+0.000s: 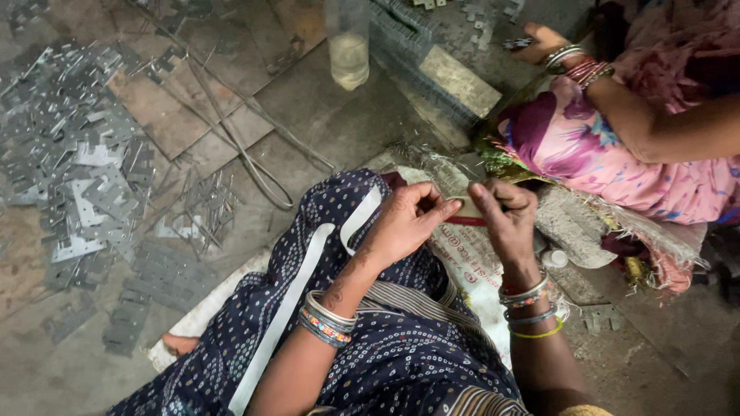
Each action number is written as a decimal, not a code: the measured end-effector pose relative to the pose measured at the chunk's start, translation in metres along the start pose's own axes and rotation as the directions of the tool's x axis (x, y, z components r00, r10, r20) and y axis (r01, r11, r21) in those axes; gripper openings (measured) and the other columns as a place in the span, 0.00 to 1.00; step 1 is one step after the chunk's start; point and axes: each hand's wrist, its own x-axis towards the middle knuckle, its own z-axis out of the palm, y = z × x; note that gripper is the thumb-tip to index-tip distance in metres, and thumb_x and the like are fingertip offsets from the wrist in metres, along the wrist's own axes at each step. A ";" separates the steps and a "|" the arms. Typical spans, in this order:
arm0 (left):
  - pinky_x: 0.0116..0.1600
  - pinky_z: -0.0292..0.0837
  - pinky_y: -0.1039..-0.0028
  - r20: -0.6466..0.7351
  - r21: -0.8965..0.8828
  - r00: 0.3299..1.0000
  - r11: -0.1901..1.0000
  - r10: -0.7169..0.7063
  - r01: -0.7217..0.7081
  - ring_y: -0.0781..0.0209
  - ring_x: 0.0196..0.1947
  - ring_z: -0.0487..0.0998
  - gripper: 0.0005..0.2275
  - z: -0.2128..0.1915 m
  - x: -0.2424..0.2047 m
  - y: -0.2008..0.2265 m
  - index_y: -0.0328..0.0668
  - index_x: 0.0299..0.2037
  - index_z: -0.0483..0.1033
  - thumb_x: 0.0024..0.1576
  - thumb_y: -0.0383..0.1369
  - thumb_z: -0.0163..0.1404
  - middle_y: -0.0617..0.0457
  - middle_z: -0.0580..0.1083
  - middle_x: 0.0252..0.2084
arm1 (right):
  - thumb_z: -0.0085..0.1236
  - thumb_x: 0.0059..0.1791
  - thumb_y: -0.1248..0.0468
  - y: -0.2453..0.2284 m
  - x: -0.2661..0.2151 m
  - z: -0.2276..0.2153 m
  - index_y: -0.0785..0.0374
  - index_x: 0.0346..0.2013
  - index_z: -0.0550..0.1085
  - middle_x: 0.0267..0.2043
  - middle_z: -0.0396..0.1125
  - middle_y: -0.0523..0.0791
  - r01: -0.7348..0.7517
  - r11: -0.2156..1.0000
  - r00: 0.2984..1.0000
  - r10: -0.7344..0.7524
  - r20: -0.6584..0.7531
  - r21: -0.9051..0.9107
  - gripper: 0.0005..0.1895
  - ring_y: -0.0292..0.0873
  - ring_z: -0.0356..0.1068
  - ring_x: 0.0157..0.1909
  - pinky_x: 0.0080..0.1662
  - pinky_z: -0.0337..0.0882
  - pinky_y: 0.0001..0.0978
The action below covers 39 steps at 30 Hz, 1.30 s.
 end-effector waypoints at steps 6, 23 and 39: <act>0.28 0.66 0.81 0.078 -0.498 0.981 0.845 -0.180 0.195 0.74 0.22 0.70 0.07 0.014 0.011 -0.022 0.38 0.36 0.76 0.62 0.32 0.55 0.61 0.72 0.25 | 0.66 0.49 0.57 -0.001 0.001 -0.008 0.62 0.49 0.72 0.42 0.69 0.38 -0.027 0.901 0.999 0.004 0.053 0.434 0.19 0.30 0.69 0.43 0.46 0.71 0.22; 0.28 0.70 0.79 -0.102 -0.541 0.993 0.841 -0.066 0.000 0.69 0.22 0.73 0.06 0.025 0.025 0.007 0.36 0.33 0.71 0.63 0.27 0.51 0.53 0.74 0.26 | 0.59 0.55 0.66 0.042 0.029 -0.050 0.65 0.49 0.70 0.35 0.70 0.47 -0.030 0.927 0.855 -0.170 -0.489 -0.374 0.11 0.42 0.72 0.34 0.36 0.74 0.40; 0.32 0.70 0.76 -0.199 -0.557 0.980 0.821 0.013 -0.124 0.67 0.27 0.73 0.09 -0.012 0.020 0.012 0.36 0.30 0.68 0.63 0.23 0.51 0.52 0.72 0.33 | 0.56 0.57 0.68 0.050 0.054 -0.072 0.61 0.60 0.65 0.26 0.59 0.39 0.160 0.967 0.740 -0.251 -0.623 -0.200 0.17 0.36 0.58 0.25 0.29 0.59 0.29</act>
